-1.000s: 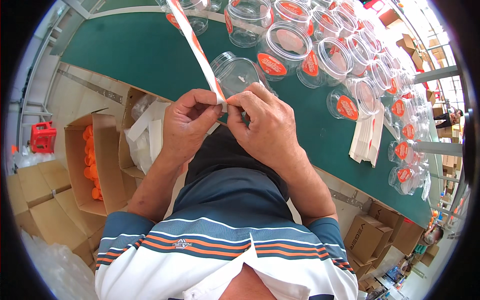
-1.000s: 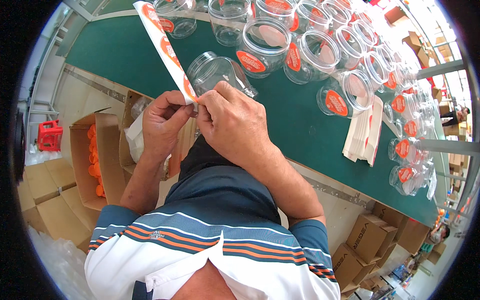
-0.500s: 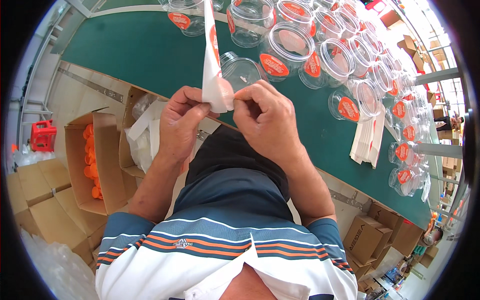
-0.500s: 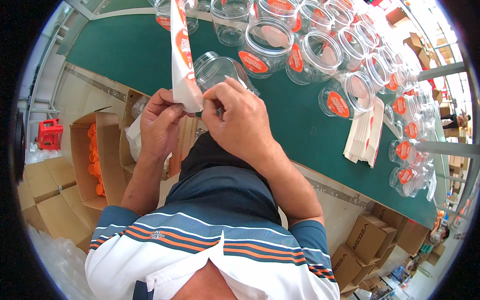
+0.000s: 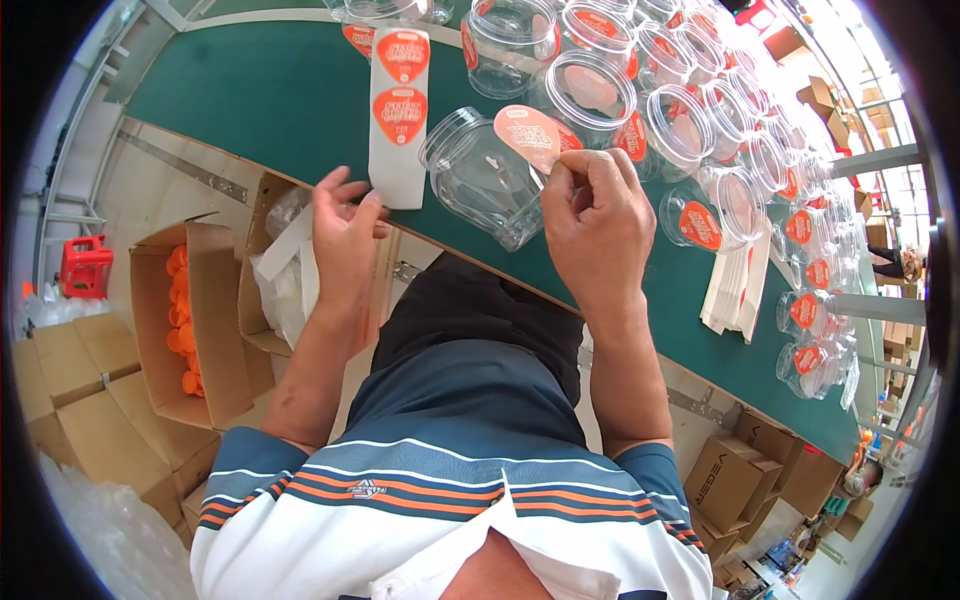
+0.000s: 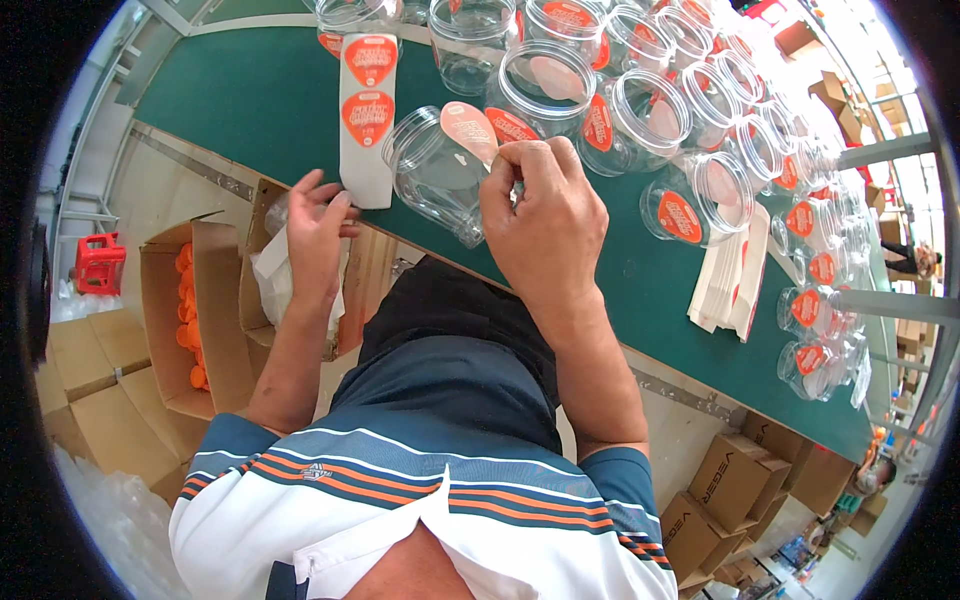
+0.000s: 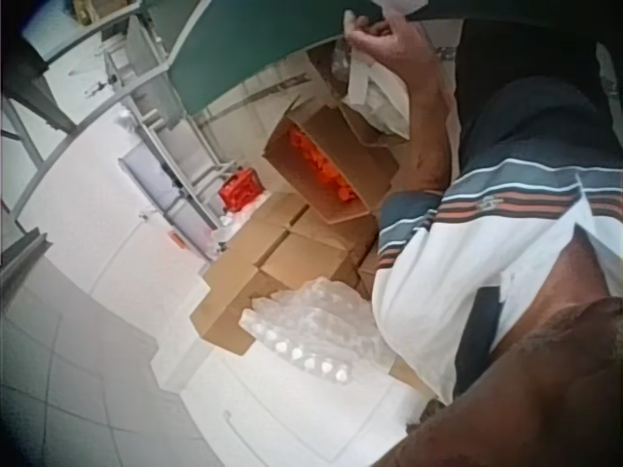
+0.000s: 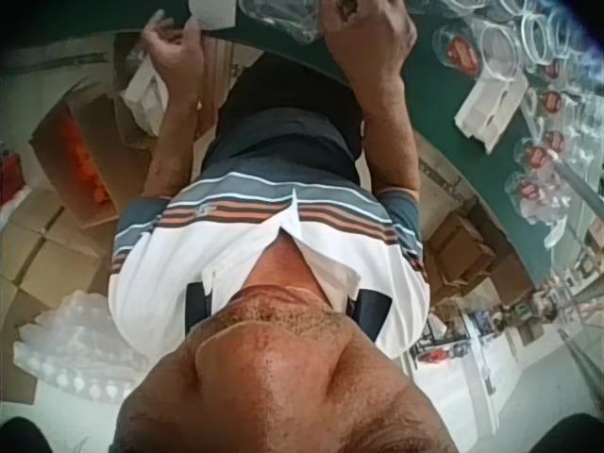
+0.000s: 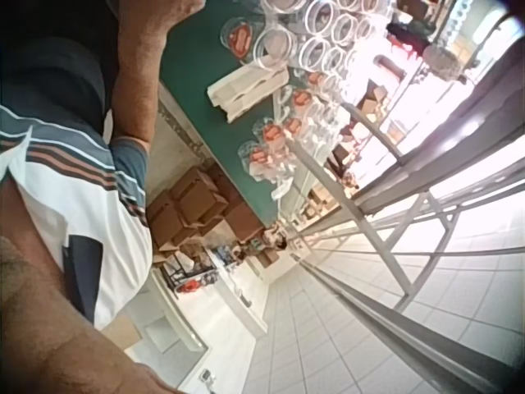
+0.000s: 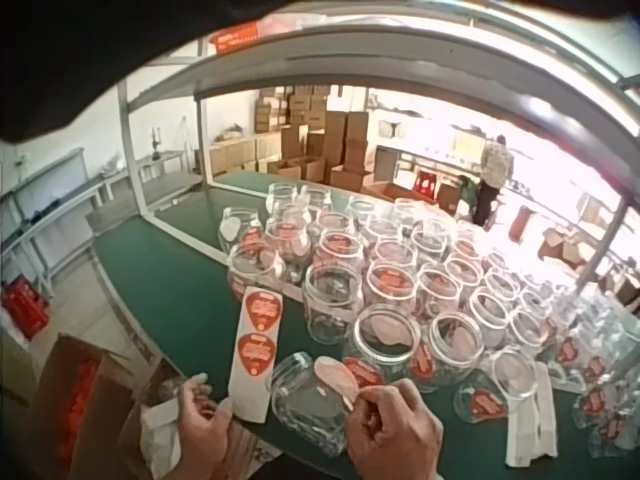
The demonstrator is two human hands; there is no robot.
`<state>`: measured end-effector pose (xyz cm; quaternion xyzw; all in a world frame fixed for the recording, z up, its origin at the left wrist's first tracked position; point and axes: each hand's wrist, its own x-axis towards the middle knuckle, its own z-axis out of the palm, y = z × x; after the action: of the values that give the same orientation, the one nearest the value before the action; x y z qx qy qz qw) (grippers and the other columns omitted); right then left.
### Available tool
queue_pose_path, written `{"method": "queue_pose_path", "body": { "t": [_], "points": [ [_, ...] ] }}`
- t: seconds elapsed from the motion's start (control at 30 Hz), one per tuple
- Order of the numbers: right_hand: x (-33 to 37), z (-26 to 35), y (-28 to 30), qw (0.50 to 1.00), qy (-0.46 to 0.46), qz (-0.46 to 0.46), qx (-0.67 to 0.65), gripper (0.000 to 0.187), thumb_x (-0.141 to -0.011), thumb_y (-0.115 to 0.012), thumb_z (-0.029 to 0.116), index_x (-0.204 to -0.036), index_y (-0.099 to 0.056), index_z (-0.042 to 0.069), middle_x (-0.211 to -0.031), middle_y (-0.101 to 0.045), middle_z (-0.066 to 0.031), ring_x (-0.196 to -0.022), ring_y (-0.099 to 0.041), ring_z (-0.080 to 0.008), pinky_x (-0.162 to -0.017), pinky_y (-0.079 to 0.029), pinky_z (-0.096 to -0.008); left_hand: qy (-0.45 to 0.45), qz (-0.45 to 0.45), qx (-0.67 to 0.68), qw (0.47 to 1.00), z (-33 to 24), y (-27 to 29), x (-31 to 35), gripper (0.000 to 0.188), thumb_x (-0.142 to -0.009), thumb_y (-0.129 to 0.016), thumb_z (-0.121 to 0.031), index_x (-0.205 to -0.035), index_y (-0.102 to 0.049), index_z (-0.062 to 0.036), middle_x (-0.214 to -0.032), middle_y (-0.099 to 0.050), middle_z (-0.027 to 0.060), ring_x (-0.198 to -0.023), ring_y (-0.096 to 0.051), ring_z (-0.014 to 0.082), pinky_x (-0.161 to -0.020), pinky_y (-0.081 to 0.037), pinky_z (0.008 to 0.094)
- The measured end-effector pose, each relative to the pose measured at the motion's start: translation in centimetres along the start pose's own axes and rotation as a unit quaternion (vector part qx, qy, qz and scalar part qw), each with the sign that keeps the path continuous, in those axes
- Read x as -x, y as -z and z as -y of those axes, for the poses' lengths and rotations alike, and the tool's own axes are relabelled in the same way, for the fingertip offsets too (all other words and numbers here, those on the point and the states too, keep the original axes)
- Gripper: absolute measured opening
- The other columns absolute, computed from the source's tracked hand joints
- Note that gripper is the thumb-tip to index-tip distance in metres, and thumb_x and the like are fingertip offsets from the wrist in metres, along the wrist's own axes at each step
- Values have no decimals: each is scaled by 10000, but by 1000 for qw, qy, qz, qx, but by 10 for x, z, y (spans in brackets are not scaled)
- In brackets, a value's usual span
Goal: Applying adhesive labels to clear plastic jars at a workstation.
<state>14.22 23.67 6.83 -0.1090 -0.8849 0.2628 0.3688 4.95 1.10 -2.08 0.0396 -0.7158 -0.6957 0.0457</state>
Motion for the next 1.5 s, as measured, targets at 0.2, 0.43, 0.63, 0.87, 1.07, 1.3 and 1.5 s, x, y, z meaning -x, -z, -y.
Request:
{"method": "queue_pose_path", "body": {
  "t": [0.2,0.43,0.63,0.87,1.07,1.3,1.5],
  "points": [
    [6,3,-11,981,136,-58,129,176,-850,-795,9,-956,-696,108,-898,-574,-17,-644,-536,-185,-569,-464,-338,-91,200,13,975,-45,4,22,173,-1138,-657,-125,-1297,-652,-54,-1118,-711,81,-902,-611,121,-841,-534,261],
    [13,21,-16,965,226,-16,133,167,-852,-803,67,-974,-706,126,-946,-559,-17,-705,-530,-166,-598,-461,-326,43,319,200,925,-65,-30,23,167,-1114,-669,-107,-1270,-645,-50,-1105,-713,71,-899,-620,117,-813,-535,266],
    [18,21,-13,961,260,45,85,198,-857,-807,90,-1040,-737,119,-1001,-589,-28,-743,-545,-171,-634,-473,-316,104,277,225,928,-66,-35,23,155,-1069,-670,-78,-1222,-654,-56,-1076,-718,62,-875,-620,127,-801,-541,257],
    [-8,22,2,955,65,116,-267,178,-936,-802,20,-1098,-747,69,-1072,-678,-39,-824,-618,-157,-724,-507,-263,154,420,327,832,-74,-13,22,189,-1041,-663,-44,-1228,-649,-60,-1074,-721,73,-888,-630,126,-819,-556,258],
    [-15,-1,9,829,-8,297,-475,151,-1013,-749,3,-1160,-718,27,-1153,-711,-67,-899,-634,-144,-817,-523,-246,160,499,337,782,-71,-14,22,212,-1026,-679,-34,-1235,-665,-67,-1067,-730,72,-915,-651,122,-874,-561,275],
    [-8,-27,38,850,-77,243,-462,84,-1053,-731,-13,-1132,-723,15,-986,-719,-34,-814,-627,-123,-783,-541,-244,-108,395,41,911,-73,-22,31,322,-974,-747,-63,-1289,-685,-82,-1248,-735,108,-1112,-682,245,-1072,-535,423],
    [-5,-42,58,846,-195,72,-491,74,-1100,-720,20,-1166,-695,-3,-991,-696,-42,-827,-624,-101,-779,-552,-225,-482,241,-325,778,-49,-63,55,456,-890,-795,-69,-1331,-694,-131,-1477,-672,123,-1400,-595,334,-1231,-444,535]
  ]
}}
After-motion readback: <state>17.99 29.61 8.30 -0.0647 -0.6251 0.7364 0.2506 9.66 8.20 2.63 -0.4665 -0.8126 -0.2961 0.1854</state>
